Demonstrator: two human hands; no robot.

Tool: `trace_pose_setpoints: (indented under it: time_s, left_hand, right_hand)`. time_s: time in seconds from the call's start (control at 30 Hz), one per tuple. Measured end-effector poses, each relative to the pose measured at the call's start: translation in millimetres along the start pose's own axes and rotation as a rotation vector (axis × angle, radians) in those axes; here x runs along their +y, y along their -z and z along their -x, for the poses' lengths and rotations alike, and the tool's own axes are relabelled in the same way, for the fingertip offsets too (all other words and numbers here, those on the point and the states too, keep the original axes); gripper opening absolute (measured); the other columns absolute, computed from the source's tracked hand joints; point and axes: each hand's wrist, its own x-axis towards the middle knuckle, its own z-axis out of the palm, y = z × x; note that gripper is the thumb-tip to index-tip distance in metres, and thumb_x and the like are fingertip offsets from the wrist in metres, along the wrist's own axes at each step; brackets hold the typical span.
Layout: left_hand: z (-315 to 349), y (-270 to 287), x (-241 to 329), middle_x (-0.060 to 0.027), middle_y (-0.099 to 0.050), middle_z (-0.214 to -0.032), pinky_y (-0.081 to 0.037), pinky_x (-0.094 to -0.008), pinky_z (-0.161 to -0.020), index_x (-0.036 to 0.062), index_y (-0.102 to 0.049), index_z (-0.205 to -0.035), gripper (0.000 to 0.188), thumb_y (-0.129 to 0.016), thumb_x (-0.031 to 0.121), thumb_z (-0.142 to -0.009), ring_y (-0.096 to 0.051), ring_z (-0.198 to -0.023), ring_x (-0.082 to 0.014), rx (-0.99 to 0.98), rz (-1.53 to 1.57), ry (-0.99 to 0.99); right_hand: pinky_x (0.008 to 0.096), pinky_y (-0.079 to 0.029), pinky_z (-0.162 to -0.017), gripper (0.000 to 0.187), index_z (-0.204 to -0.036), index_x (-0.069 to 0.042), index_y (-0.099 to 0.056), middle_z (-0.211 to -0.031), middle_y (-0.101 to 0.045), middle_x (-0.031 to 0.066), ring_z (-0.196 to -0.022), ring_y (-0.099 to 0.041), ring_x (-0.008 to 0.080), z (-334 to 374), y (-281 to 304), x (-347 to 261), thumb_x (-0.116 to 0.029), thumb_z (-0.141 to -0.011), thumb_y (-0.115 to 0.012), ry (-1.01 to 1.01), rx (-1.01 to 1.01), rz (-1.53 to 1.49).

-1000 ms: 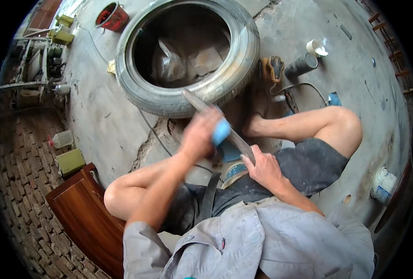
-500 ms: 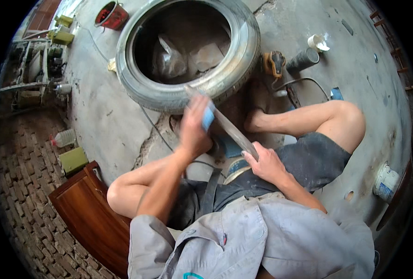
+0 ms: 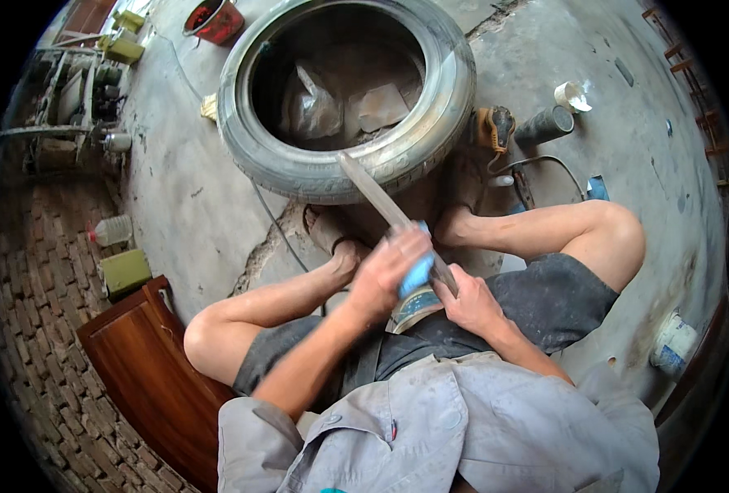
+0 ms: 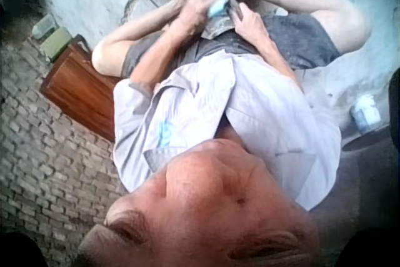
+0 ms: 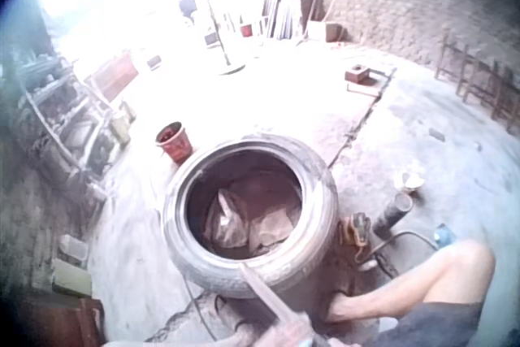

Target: The person sits on the floor and applies a liquid to a long metal bar, then repeatedly rubs the bar with a sanding block. The person switches sanding blocks and continues rubbing the bar until the end of the clip.

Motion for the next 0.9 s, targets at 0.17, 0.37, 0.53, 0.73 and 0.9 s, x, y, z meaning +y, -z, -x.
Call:
trace_pose_setpoints:
  time_s: [0.17,0.37,0.53,0.73,0.9]
  left_hand:
    - [-35.7,49.7,-59.0,-0.0218,-0.058,-0.149,-0.039,-0.0513,-0.122,0.0006,-0.062,-0.140,0.067,-0.071,-0.002,-0.074,-0.049,-0.146,-0.0390,0.174,-0.186,0.135]
    - [-14.3,21.8,-16.7,-0.0223,-0.054,-0.153,-0.040,-0.0553,-0.121,0.0007,-0.056,-0.146,0.072,-0.068,-0.003,-0.076,-0.044,-0.150,-0.0382,-0.020,-0.115,-0.026]
    - [-43.4,70.5,-17.7,-0.0202,-0.054,-0.154,-0.036,-0.0508,-0.123,0.0004,-0.059,-0.143,0.076,-0.071,-0.005,-0.069,-0.044,-0.149,-0.0416,0.033,-0.089,0.103]
    - [-20.9,27.7,-35.2,-0.0159,-0.058,-0.152,-0.039,-0.0506,-0.122,0.0023,-0.062,-0.143,0.063,-0.068,0.000,-0.080,-0.048,-0.148,-0.0368,0.013,-0.161,0.038]
    - [-25.6,10.1,-32.4,-0.0285,-0.055,-0.150,-0.031,-0.0519,-0.126,-0.0038,-0.059,-0.144,0.060,-0.057,-0.004,-0.084,-0.045,-0.148,-0.0429,0.343,-0.077,0.172]
  right_hand:
    - [0.0610,-0.050,-0.077,0.034,-0.104,0.000,-0.057,-0.093,-0.068,0.0339,-0.092,-0.064,0.0565,2.0,3.7,-3.4,-0.032,-0.101,-0.066,0.018,-0.030,0.002]
    - [0.0616,-0.050,-0.079,0.033,-0.105,0.000,-0.058,-0.095,-0.069,0.0333,-0.095,-0.064,0.0563,-1.0,4.8,-2.1,-0.032,-0.101,-0.066,-0.028,-0.031,-0.028]
    - [0.0605,-0.051,-0.078,0.034,-0.102,0.000,-0.058,-0.093,-0.069,0.0326,-0.093,-0.065,0.0553,-1.0,9.2,-6.0,-0.033,-0.101,-0.066,0.008,-0.044,-0.011]
    - [0.0581,-0.051,-0.080,0.036,-0.105,0.000,-0.061,-0.097,-0.069,0.0321,-0.097,-0.065,0.0545,-4.8,9.5,-8.7,-0.035,-0.101,-0.065,-0.038,-0.048,-0.008]
    - [0.0528,-0.052,-0.082,0.036,-0.102,0.001,-0.063,-0.096,-0.069,0.0308,-0.098,-0.065,0.0527,-4.5,10.2,-7.5,-0.034,-0.102,-0.065,-0.115,-0.146,-0.132]
